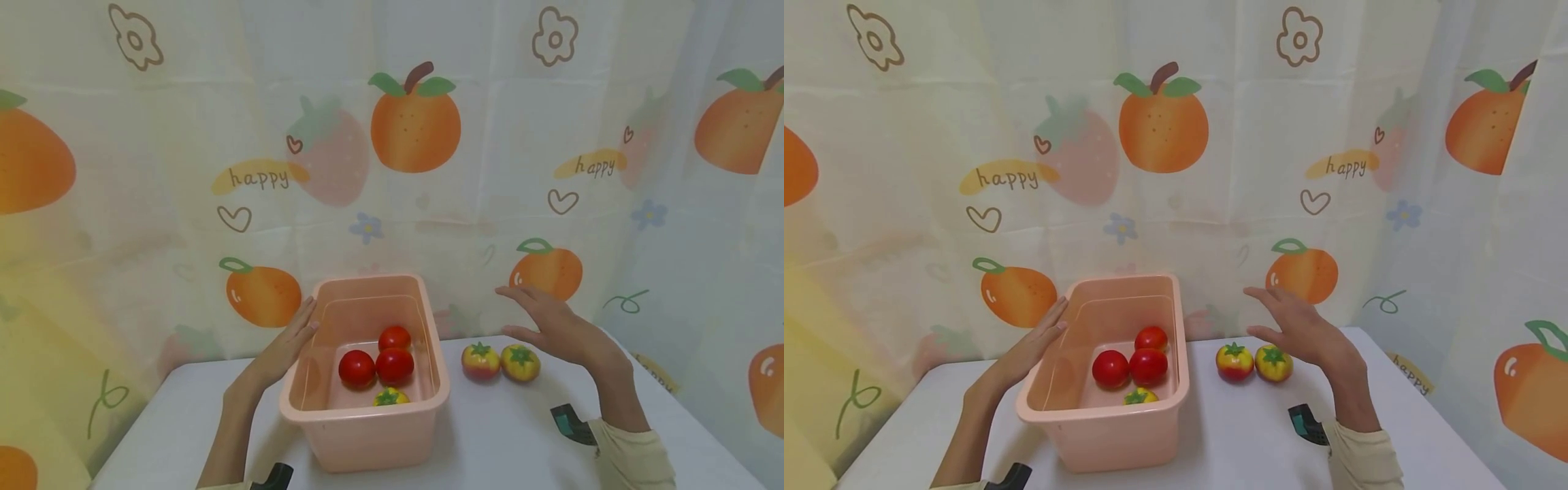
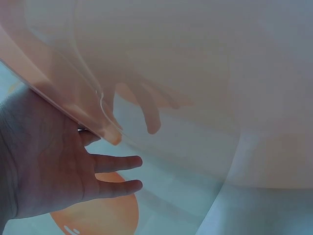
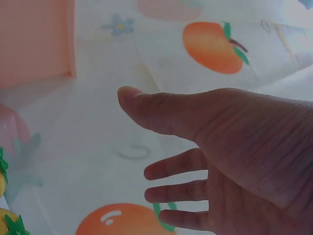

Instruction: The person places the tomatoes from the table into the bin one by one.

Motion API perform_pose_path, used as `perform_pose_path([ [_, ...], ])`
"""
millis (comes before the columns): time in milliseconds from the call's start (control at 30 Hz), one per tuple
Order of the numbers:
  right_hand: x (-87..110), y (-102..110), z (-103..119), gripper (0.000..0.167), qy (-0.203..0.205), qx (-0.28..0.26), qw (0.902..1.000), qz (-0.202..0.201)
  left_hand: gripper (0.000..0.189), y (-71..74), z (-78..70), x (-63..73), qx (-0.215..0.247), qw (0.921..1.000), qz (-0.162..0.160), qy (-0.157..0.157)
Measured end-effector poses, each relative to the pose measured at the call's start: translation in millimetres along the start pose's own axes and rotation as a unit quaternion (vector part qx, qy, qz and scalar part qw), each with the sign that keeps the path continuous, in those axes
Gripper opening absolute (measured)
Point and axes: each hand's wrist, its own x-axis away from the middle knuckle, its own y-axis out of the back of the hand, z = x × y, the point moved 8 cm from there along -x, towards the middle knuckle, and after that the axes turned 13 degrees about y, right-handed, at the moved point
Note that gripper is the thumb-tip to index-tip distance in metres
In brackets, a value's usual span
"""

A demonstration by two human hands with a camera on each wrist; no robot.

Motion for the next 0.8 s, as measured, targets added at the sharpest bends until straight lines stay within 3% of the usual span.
perform_pose_path([
  [500,12.5,-14,-33,0.072,-0.071,-0.041,0.9955,0.047,0.076,-0.2,-0.4,0.2,0.000,1.0000,0.000,0.003],
  [800,19.8,-36,-52,0.080,-0.132,-0.071,0.9820,0.115,0.075,-0.1,0.7,-1.2,-0.004,1.0000,-0.002,0.000],
])
